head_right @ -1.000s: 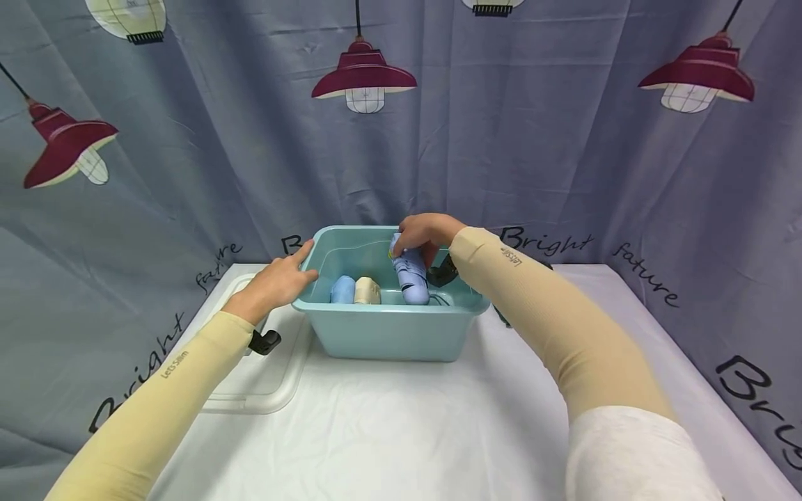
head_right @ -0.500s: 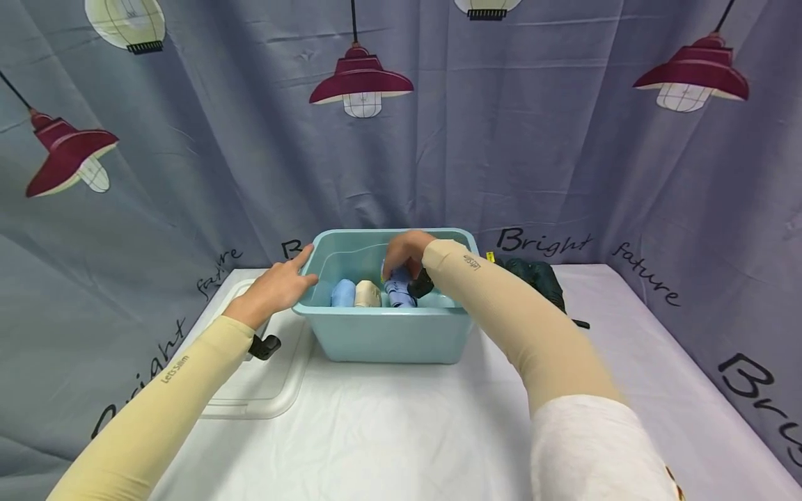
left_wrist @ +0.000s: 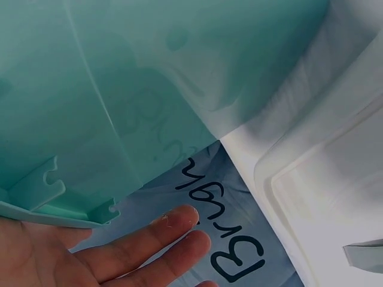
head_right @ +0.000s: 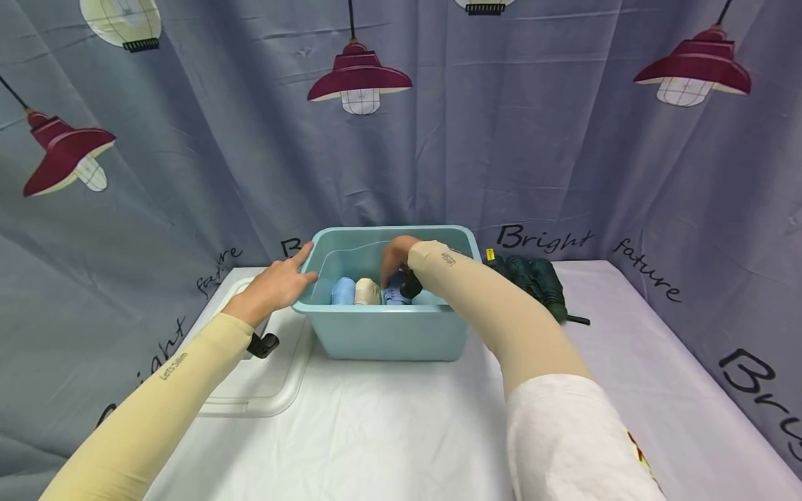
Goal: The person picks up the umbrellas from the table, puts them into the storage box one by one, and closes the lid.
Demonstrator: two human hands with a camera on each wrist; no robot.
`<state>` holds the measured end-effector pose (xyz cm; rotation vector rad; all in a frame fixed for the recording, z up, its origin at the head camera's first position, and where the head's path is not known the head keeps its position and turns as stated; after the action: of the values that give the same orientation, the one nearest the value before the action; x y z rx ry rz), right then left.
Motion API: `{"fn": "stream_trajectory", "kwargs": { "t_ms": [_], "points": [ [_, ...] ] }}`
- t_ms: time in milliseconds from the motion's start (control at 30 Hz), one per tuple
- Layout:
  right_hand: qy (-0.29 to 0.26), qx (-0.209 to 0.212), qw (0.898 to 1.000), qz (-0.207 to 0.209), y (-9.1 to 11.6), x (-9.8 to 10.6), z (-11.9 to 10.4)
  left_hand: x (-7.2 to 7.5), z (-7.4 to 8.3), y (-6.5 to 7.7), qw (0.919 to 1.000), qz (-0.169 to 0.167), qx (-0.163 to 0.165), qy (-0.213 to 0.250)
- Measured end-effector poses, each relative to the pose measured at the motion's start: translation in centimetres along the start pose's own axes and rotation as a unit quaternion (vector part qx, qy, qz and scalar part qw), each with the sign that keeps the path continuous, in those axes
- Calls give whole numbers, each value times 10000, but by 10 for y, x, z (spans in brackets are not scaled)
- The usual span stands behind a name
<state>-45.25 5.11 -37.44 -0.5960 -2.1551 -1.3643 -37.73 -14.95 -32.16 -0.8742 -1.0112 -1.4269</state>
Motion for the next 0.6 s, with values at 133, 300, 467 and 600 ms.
{"fn": "stream_trajectory", "kwargs": {
  "t_ms": [133,300,467,600],
  "points": [
    [111,-84,9999,-57,-5,-5,-1,0,0,1,10000,-45,28,-19],
    [88,-236,9996,-107,-10,-10,0,-4,-1,2,9999,-122,74,50],
    [-509,-265,9981,-214,-12,-11,1,-2,1,0,10000,-65,12,34],
    [-655,-86,9970,-407,-12,-14,1,0,1,-2,10000,-8,-33,-25]
  ]
}}
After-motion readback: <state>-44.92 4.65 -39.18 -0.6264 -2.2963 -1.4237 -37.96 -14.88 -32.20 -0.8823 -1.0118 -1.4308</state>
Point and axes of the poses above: each hand's wrist, its own y-axis away from the middle knuckle, its own x-axis out of the back of the hand, z = x × y, the point moved 9 cm from there along -y, towards the middle knuckle, and after that the axes turned 7 degrees about x, right-handed, at the moved point
